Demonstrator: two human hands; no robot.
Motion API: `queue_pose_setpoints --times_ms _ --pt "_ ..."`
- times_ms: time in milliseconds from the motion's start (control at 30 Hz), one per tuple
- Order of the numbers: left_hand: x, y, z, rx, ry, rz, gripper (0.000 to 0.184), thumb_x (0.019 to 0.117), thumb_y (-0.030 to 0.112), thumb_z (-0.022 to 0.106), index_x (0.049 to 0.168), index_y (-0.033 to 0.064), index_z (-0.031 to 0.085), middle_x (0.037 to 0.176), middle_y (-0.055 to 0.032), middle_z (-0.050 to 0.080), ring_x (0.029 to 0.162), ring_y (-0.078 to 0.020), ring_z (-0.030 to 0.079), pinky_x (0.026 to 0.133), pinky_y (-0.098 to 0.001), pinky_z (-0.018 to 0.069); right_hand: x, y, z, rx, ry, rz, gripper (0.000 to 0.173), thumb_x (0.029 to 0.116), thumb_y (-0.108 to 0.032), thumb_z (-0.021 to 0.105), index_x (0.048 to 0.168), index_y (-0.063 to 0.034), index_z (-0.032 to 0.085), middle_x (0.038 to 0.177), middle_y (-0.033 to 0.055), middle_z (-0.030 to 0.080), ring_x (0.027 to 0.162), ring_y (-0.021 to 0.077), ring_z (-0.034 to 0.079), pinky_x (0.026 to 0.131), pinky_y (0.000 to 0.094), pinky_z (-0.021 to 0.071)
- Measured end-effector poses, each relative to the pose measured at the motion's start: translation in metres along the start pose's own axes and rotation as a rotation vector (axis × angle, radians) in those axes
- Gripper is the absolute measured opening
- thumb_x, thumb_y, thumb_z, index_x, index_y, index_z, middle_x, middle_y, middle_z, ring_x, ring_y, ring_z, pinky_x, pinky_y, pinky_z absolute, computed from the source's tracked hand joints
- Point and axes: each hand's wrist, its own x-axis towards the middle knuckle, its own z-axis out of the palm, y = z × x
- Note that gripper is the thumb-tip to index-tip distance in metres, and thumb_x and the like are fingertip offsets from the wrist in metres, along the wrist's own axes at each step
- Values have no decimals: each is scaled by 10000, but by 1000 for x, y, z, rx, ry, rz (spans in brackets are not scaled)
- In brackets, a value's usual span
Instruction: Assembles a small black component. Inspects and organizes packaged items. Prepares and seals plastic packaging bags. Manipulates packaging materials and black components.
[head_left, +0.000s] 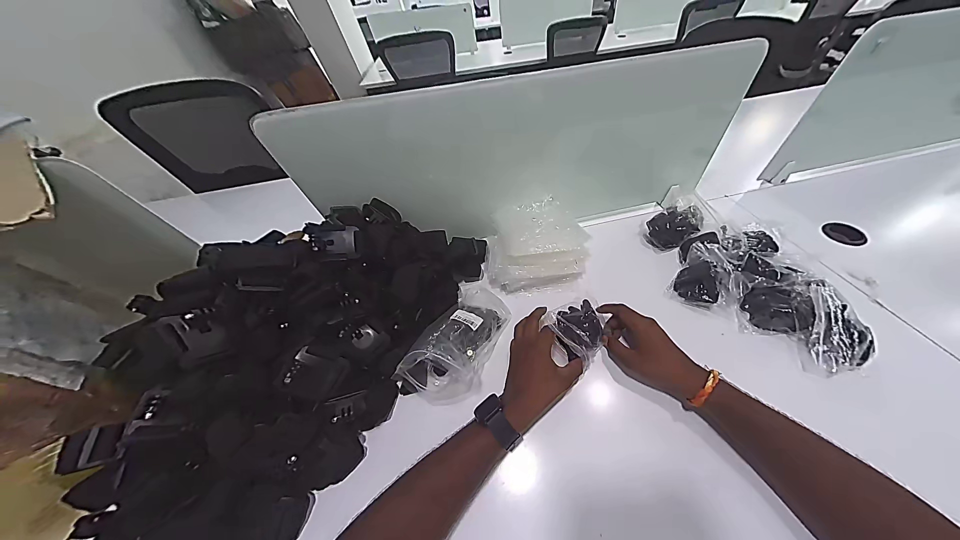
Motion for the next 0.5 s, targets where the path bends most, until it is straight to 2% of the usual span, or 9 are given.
queue_pose_setpoints --times_ms 233,500 --pt "1 -1 0 -7 12 18 556 765 525 787 1127 105 749 1519 -115 498 1392 -304 463 1093 -458 453 0 0 -2 1 -2 -5 434 957 -172 580 1382 -91 550 937 17 670 799 87 635 743 265 549" --pt "1 -2 0 -24 55 61 524 761 475 802 1112 88 762 1487 -141 525 1370 -311 485 1116 -431 436 0 1 -4 -4 -11 -39 404 961 -153 577 1358 -80 569 942 32 673 813 100 639 757 272 549"
